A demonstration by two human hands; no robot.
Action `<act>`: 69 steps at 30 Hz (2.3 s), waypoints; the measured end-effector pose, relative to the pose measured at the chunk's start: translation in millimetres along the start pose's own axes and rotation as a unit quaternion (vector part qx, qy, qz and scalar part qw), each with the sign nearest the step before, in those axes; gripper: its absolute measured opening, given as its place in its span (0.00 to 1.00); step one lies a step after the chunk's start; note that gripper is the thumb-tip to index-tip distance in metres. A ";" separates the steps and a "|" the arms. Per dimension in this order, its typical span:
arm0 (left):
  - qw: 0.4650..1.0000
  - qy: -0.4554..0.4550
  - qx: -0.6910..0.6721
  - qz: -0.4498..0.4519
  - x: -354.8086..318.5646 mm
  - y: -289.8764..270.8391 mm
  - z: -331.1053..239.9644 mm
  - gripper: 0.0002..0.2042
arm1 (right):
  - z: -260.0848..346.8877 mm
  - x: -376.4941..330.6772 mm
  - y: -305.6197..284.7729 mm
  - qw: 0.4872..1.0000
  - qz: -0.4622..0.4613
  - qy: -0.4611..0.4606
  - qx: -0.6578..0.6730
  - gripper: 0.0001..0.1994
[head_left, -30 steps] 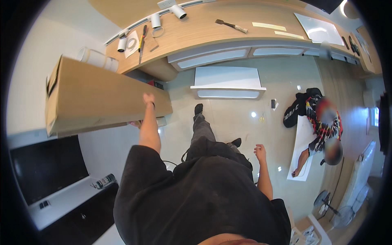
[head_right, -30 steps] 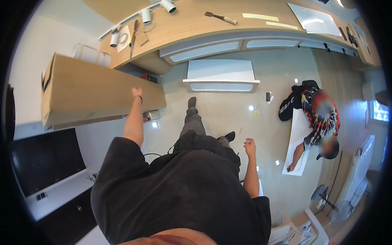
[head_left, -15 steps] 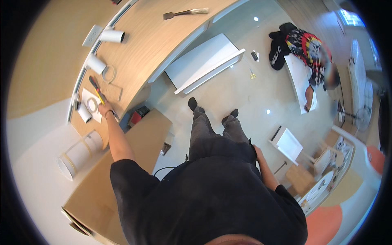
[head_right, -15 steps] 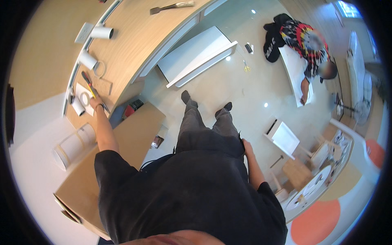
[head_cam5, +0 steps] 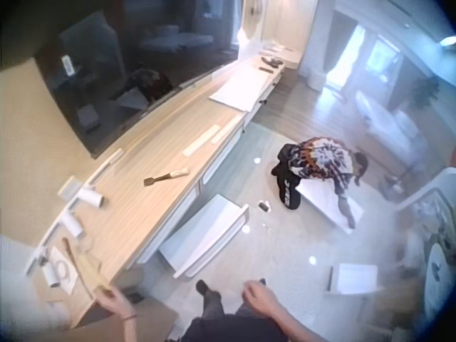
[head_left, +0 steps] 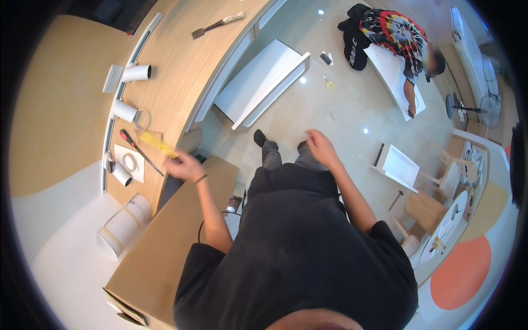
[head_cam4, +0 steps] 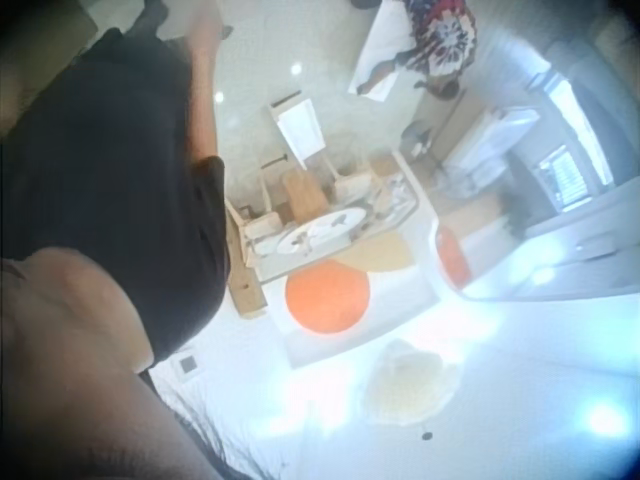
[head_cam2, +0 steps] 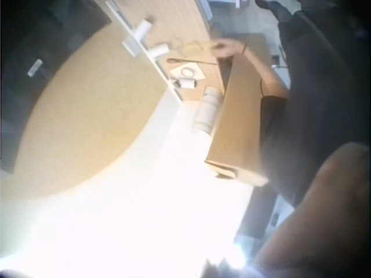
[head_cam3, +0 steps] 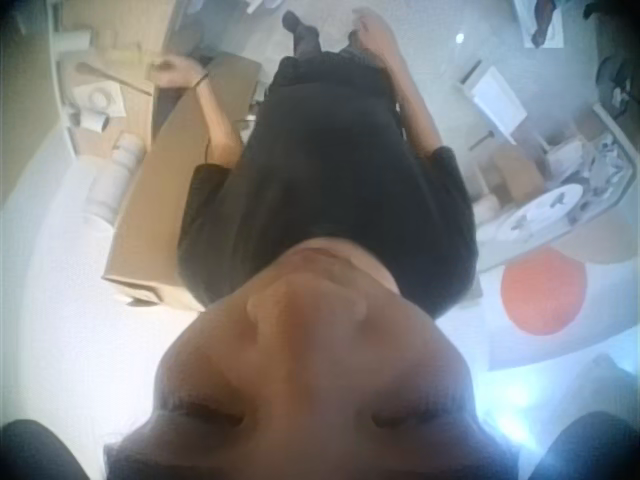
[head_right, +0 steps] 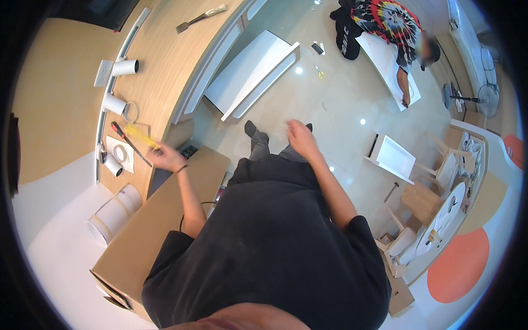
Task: The person uses scissors and a utility knife to trim excess material from white curved furniture panels. They cut along edges and remove small strips of material while working on the floor.
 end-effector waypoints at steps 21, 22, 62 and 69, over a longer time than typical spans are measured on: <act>0.706 -0.182 0.096 0.678 -321.5 57.4 -19.6 0.23 | 32.9 40.3 89.3 0.937 0.177 -0.108 -0.281 0.15; 0.666 -0.238 0.120 0.697 -346.6 51.5 -10.2 0.23 | 27.5 44.8 90.2 0.919 0.189 -0.129 -0.320 0.15; 0.878 -0.453 -0.057 0.142 -641.9 250.4 311.3 0.10 | -1.2 320.8 456.4 0.727 0.456 -0.280 -0.431 0.18; 0.847 -0.431 -0.310 0.000 -523.7 341.0 404.5 0.11 | -24.0 341.4 553.6 0.731 0.563 -0.205 -0.327 0.19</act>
Point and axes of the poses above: each hand's wrist, its own x-axis towards the middle knuckle, its own y-axis out of the palm, z = x × y, the point moved 9 cm from there along x, towards the middle knuckle, and after that the axes turned 13 degrees about y, right-handed, at the moved point
